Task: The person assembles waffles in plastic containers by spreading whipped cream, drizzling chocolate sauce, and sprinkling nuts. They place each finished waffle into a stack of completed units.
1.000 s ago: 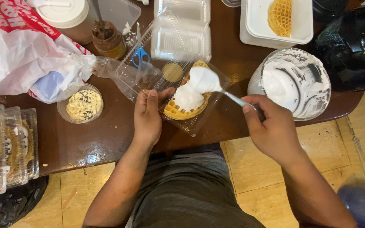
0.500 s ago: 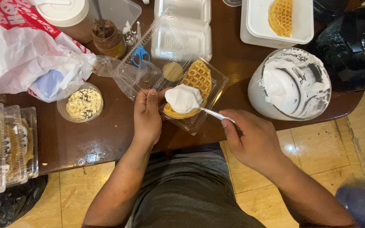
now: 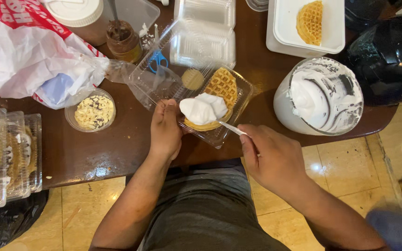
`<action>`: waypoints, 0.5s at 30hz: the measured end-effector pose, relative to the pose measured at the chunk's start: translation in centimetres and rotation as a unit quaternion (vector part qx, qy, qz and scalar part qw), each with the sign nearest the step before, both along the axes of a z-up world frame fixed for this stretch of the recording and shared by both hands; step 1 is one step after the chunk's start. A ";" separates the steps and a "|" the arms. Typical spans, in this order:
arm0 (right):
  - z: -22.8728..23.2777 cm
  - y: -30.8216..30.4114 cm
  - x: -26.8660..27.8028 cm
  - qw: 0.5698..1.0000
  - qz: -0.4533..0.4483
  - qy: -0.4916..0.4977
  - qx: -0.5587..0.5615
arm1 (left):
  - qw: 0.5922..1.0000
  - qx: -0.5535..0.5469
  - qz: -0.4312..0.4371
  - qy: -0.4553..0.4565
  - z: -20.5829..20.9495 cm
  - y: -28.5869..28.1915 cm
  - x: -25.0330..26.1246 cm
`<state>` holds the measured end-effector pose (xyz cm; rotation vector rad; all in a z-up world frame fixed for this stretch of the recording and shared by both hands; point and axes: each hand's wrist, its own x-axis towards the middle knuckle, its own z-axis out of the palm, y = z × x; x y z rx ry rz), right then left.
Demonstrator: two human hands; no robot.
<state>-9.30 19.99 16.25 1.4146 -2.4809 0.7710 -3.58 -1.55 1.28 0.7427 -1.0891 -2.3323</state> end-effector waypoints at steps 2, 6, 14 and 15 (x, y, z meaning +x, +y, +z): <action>-0.1 -0.4 0.0 1.000 -0.004 -0.011 0.007 | 1.000 0.015 -0.002 0.014 0.1 -0.3 0.2; -0.2 -1.0 0.0 1.000 0.001 -0.024 -0.002 | 0.999 0.035 -0.019 0.025 0.4 -0.5 0.4; 0.5 -0.1 -0.7 0.999 -0.038 0.018 -0.009 | 0.994 0.058 -0.046 0.082 0.8 -0.4 0.7; 0.9 0.3 -0.9 0.998 -0.055 0.008 0.007 | 0.993 0.072 -0.045 0.080 0.9 -0.5 0.6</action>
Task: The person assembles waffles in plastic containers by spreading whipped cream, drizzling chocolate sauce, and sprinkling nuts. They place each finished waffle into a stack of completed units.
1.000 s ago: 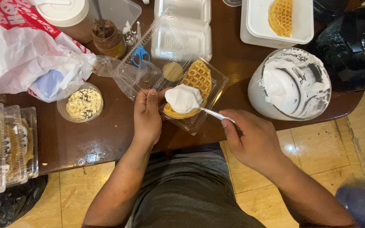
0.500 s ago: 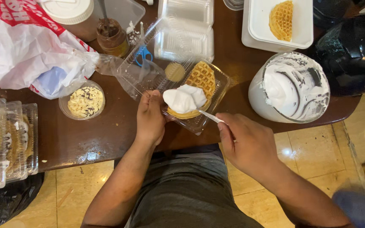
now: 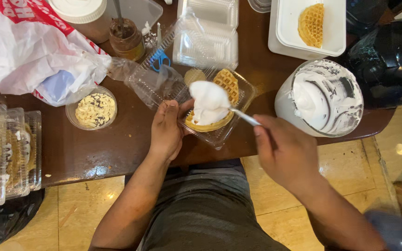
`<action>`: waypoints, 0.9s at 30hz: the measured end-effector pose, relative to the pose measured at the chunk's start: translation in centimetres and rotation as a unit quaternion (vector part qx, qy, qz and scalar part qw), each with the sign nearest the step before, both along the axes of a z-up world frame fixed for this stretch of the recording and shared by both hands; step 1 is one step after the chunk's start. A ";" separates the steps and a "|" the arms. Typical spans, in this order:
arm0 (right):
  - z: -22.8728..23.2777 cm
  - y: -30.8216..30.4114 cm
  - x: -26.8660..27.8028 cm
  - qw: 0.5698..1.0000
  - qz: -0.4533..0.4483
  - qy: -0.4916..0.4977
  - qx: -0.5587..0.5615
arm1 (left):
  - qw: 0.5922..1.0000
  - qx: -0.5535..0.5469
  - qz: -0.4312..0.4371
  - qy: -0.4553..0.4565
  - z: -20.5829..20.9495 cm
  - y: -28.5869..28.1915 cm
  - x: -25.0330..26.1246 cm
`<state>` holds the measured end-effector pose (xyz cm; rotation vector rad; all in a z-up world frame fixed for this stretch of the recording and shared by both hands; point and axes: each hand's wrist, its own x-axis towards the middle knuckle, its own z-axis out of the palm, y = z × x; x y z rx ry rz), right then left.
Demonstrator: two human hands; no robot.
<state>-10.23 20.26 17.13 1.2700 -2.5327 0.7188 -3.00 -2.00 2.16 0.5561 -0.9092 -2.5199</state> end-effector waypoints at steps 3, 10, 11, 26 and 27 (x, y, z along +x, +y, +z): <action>1.1 0.7 -0.4 0.996 -0.055 -0.057 0.040 | 1.000 0.018 0.002 -0.008 0.1 0.1 -0.1; 2.3 0.5 -0.5 0.975 -0.087 -0.171 0.116 | 0.998 -0.056 0.015 0.002 -0.3 0.9 -0.4; 2.3 0.3 -0.3 0.977 -0.071 -0.168 0.113 | 0.998 -0.059 0.017 0.002 -0.3 0.9 -0.5; 1.5 1.1 -1.4 0.995 0.006 0.015 0.097 | 0.996 -0.084 -0.002 -0.009 0.1 0.4 0.1; 1.5 1.3 -1.7 0.995 -0.004 0.034 0.091 | 0.998 -0.059 -0.006 -0.001 0.1 0.4 0.2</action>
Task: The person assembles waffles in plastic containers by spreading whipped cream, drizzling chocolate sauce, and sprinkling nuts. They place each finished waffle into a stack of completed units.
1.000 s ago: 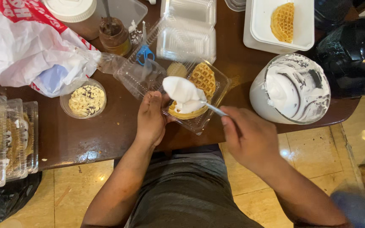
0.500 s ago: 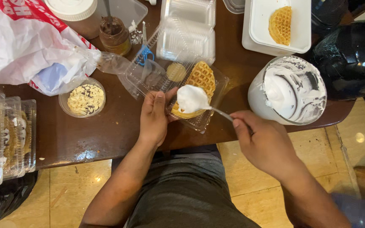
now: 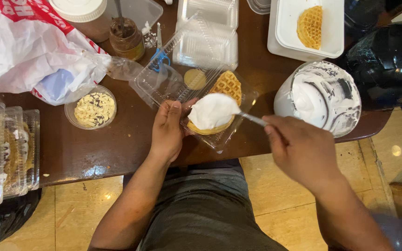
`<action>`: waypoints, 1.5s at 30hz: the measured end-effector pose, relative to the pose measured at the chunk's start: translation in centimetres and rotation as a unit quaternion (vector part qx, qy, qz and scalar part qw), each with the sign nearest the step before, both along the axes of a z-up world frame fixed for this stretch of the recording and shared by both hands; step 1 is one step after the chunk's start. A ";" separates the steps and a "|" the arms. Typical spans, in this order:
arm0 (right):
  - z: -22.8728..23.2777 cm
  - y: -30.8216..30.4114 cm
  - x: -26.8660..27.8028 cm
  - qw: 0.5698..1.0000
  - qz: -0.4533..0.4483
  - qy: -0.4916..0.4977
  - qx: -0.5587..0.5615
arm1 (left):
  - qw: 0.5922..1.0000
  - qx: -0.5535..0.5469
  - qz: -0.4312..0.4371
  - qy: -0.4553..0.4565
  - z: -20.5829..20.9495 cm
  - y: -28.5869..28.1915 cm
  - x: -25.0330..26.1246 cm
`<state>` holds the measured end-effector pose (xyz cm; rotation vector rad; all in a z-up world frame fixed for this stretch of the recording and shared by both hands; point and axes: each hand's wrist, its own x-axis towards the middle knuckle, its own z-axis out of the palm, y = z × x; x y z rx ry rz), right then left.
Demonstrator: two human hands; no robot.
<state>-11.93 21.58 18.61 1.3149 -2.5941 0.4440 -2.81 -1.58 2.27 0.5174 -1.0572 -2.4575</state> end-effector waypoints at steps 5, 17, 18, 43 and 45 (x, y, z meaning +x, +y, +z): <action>-0.2 1.1 0.1 0.999 -0.016 0.035 -0.031 | 0.999 0.043 -0.001 0.005 0.1 -0.1 0.1; -1.5 1.8 -1.9 0.995 -0.039 0.082 -0.046 | 1.000 0.021 -0.005 -0.013 -0.4 -0.3 0.6; -1.4 2.2 -2.0 0.995 -0.049 0.072 -0.054 | 1.000 0.023 -0.008 -0.020 -0.2 -0.4 0.5; -2.4 14.7 -12.1 0.964 -0.199 0.132 0.118 | 0.999 0.012 -0.050 -0.010 1.7 1.7 -2.2; -2.2 14.0 -13.3 0.942 -0.223 0.114 0.222 | 0.999 0.002 -0.047 -0.023 1.7 1.8 -2.4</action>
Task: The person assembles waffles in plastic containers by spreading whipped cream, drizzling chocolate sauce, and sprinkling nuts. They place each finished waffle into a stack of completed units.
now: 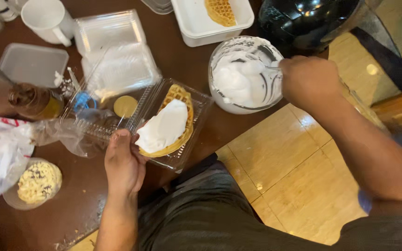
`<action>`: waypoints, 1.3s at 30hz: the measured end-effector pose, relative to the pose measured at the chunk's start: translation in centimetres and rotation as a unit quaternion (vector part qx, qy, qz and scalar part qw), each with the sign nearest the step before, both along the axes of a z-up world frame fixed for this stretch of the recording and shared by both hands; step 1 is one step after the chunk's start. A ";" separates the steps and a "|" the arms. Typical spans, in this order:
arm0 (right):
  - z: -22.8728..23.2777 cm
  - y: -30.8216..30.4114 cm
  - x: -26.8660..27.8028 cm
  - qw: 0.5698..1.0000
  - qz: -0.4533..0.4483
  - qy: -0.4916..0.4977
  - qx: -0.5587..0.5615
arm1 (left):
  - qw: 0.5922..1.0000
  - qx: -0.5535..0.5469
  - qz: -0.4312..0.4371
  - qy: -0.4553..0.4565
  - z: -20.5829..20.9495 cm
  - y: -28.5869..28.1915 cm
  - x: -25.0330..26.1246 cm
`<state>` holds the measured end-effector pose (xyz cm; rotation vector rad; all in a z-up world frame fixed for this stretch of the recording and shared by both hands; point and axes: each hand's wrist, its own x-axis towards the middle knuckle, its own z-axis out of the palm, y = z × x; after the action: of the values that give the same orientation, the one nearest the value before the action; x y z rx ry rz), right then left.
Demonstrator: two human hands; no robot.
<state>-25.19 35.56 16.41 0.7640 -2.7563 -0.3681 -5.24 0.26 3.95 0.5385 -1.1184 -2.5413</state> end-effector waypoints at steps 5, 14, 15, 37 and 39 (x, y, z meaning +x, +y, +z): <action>-0.1 -1.7 -0.8 0.979 -0.078 -0.169 0.079 | 1.000 -0.011 0.001 0.018 0.4 -0.2 0.5; 0.5 1.2 0.7 0.922 -0.106 -0.275 -0.250 | 1.000 -0.013 0.009 -0.014 -0.7 -0.5 0.1; 0.7 1.9 0.9 0.921 -0.122 -0.265 -0.259 | 1.000 -0.019 0.006 -0.006 -0.8 -0.5 0.0; -1.6 -5.8 9.4 0.916 0.271 0.085 -0.282 | 1.000 0.000 -0.018 0.013 1.3 0.4 -0.2; -1.4 -6.3 9.3 0.922 0.260 0.078 -0.275 | 1.000 0.001 -0.015 0.026 1.1 0.1 0.3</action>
<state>-15.87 29.29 14.97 1.1795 -2.2078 0.4167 -4.96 0.36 5.01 0.4562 -1.1153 -2.5669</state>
